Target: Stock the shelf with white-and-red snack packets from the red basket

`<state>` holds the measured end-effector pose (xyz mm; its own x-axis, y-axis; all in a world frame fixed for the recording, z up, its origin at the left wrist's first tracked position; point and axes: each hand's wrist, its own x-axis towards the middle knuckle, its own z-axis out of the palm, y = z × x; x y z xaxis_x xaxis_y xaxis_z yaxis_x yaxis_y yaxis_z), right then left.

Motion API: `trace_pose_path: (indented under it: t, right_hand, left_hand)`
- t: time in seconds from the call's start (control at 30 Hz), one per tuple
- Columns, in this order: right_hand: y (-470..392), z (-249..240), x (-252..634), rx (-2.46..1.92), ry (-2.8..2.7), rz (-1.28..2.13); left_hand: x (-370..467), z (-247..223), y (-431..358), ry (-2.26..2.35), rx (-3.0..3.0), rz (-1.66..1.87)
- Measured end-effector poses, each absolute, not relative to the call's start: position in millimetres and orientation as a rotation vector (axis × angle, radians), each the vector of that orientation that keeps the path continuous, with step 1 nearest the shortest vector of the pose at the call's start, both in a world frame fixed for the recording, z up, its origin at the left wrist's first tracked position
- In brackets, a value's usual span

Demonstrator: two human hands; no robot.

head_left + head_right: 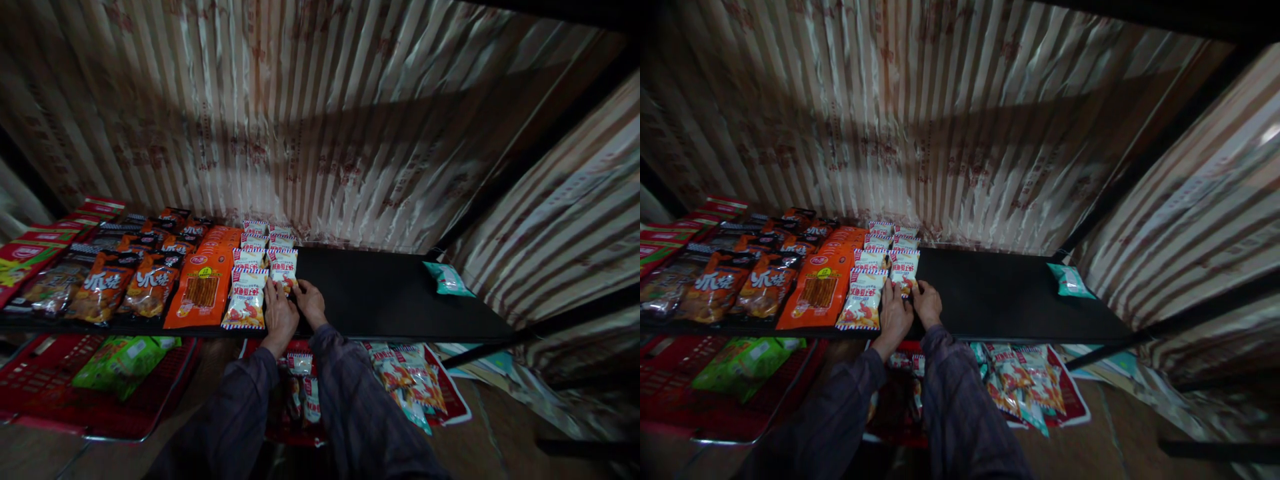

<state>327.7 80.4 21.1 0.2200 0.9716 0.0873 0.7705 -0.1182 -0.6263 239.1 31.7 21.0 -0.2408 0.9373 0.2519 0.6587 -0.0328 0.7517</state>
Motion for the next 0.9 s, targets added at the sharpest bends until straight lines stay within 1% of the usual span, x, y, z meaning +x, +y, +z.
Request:
trace_pose_path:
  t: [0.23,0.4,0.47,0.57,0.67,0.73,0.8,0.9]
  right_hand:
    - [54,23,325,-1.859,-1.489,0.471]
    - [-4,25,324,-1.567,-1.472,0.471]
    - [-35,19,324,-1.443,-1.491,0.499]
    - [-78,-8,324,-1.447,-1.505,0.557]
    - [-109,-53,326,-1.704,-1.539,0.677]
    - [-121,-85,329,-1.942,-1.65,0.797]
    - [-128,-112,333,-1.991,-1.698,0.86]
    - [-129,-139,342,-2.047,-1.725,0.899]
  left_hand:
    - [237,23,5,1.833,1.82,1.193]
    - [234,22,-37,1.615,1.876,1.257]
    - [232,16,-59,1.543,1.897,1.261]
    - [229,-8,-90,1.513,1.877,1.151]
    - [226,-47,-116,1.5,1.831,0.922]
    - [224,-76,-126,1.475,1.764,0.715]
    - [224,-102,-130,1.464,1.614,0.56]
    - [229,-134,-124,1.483,1.403,0.457]
